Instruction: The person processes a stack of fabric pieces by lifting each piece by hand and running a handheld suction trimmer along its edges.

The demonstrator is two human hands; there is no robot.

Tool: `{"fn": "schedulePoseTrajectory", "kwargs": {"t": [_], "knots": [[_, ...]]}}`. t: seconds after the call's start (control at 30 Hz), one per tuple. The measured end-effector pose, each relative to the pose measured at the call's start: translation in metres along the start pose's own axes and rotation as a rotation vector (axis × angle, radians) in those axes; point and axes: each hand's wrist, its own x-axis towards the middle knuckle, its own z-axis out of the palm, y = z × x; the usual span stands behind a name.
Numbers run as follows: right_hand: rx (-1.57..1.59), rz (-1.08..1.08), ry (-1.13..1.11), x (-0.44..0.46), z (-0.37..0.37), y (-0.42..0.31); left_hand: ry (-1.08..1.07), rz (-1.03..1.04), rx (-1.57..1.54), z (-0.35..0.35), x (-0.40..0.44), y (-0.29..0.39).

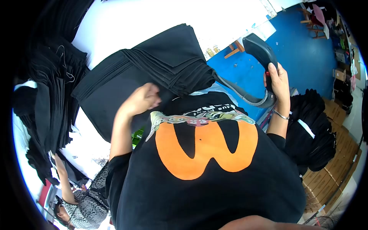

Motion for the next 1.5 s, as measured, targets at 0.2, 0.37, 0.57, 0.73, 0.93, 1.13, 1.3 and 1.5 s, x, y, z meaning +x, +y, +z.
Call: {"fn": "schedulePoseTrajectory", "kwargs": {"t": [0.2, 0.37, 0.57, 0.73, 0.93, 1.13, 1.3, 1.5], "knots": [[-0.022, 0.037, -0.018, 0.010, 0.011, 0.006, -0.092, 0.495, -0.395, 0.024, 0.057, 0.055], [0.097, 0.093, 0.010, 0.012, 0.005, 0.023, 0.649, 0.542, 1.006, -0.026, 0.053, 0.090], [0.093, 0.124, -0.098, 0.016, -0.004, 0.043, 0.341, 0.264, 0.958, -0.037, 0.105, 0.127], [0.087, -0.029, -0.321, 0.047, -0.003, 0.050, -0.144, 0.042, 0.514, -0.027, 0.119, 0.163], [0.096, -0.094, -0.335, 0.102, 0.050, 0.002, -0.154, 0.021, 0.415, -0.030, 0.094, 0.145], [-0.001, -0.179, -0.621, 0.065, 0.013, -0.004, 0.066, 0.384, 0.612, -0.011, 0.047, 0.122], [0.308, -0.086, -0.489, 0.061, 0.007, -0.047, 0.190, 0.586, 0.713, -0.006, 0.015, 0.114], [-0.030, -0.123, -0.690, 0.025, 0.034, -0.070, 0.273, 0.745, 0.803, -0.003, 0.004, 0.106]]}}
